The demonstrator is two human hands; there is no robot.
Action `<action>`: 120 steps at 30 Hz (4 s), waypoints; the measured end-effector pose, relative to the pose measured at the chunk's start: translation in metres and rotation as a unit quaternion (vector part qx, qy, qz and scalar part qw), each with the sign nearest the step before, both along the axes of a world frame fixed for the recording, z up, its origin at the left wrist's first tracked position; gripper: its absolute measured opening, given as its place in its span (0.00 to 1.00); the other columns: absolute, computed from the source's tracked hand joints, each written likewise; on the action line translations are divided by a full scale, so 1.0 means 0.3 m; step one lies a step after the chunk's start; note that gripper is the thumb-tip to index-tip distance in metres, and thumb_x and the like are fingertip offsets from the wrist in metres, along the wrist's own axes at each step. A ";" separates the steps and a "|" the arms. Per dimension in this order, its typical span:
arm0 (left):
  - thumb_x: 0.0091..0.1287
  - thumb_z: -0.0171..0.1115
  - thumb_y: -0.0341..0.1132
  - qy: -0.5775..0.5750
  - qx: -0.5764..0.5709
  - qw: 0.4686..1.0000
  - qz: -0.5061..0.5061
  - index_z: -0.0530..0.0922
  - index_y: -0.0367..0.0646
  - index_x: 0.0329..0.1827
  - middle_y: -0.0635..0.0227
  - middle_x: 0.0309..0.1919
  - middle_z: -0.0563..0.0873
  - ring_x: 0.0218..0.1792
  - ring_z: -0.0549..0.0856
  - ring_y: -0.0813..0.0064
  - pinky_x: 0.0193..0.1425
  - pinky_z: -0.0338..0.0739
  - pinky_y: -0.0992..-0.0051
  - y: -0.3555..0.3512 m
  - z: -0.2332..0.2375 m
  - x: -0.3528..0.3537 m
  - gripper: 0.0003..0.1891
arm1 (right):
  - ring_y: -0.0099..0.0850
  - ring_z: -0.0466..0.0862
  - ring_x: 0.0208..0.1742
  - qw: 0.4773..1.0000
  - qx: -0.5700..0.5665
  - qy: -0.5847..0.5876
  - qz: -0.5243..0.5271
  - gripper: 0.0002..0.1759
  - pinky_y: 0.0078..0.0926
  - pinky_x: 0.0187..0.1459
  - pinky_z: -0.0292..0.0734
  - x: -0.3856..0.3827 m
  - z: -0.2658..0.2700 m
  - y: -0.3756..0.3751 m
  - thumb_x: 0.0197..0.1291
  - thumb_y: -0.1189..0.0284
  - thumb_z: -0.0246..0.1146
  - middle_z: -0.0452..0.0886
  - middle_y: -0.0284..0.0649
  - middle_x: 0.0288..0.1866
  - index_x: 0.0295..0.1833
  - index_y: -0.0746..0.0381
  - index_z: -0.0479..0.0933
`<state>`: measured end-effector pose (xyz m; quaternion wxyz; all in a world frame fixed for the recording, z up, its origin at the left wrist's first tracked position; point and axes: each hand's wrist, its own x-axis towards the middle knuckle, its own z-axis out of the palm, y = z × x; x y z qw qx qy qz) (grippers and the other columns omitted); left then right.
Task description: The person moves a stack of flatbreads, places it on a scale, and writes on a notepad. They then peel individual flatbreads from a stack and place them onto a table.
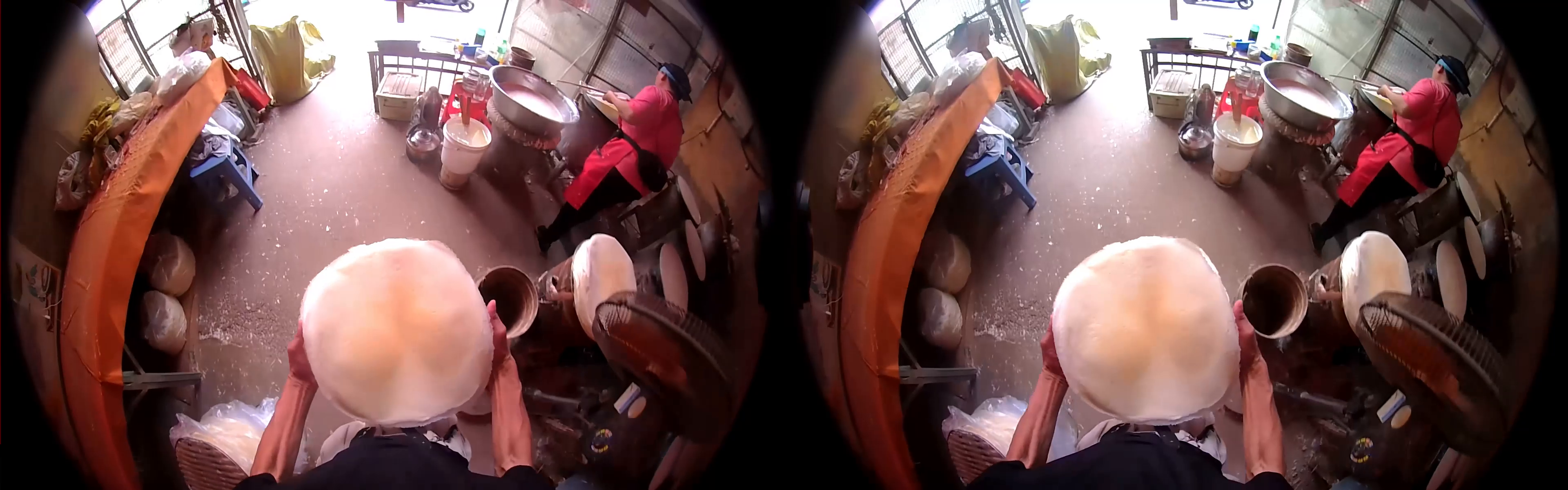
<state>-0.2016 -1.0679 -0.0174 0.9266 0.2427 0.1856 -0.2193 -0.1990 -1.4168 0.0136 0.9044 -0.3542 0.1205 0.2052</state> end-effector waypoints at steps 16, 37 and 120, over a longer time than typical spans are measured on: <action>0.72 0.41 0.57 0.014 0.177 0.979 0.102 0.61 0.40 0.71 0.54 0.66 0.71 0.62 0.73 0.53 0.67 0.67 0.53 0.214 0.048 1.315 0.34 | 0.35 0.73 0.64 0.986 -0.023 -0.058 0.157 0.42 0.31 0.63 0.69 1.640 0.074 0.262 0.69 0.41 0.38 0.71 0.46 0.66 0.70 0.67 0.61; 0.71 0.43 0.58 -0.080 0.148 0.984 -0.063 0.61 0.40 0.71 0.54 0.65 0.71 0.62 0.73 0.53 0.67 0.67 0.53 -0.171 0.005 3.405 0.35 | 0.39 0.77 0.60 0.996 -0.013 -0.042 -0.074 0.42 0.36 0.60 0.73 3.320 0.063 -0.073 0.68 0.40 0.39 0.74 0.47 0.63 0.68 0.67 0.64; 0.67 0.54 0.44 -0.085 0.164 0.911 -0.367 0.72 0.34 0.58 0.53 0.50 0.80 0.47 0.81 0.60 0.51 0.79 0.63 -0.470 -0.343 5.610 0.23 | 0.38 0.84 0.41 0.833 -0.491 0.105 -0.232 0.36 0.31 0.46 0.77 5.095 -0.482 -0.530 0.30 0.53 0.77 0.85 0.48 0.42 0.45 0.69 0.82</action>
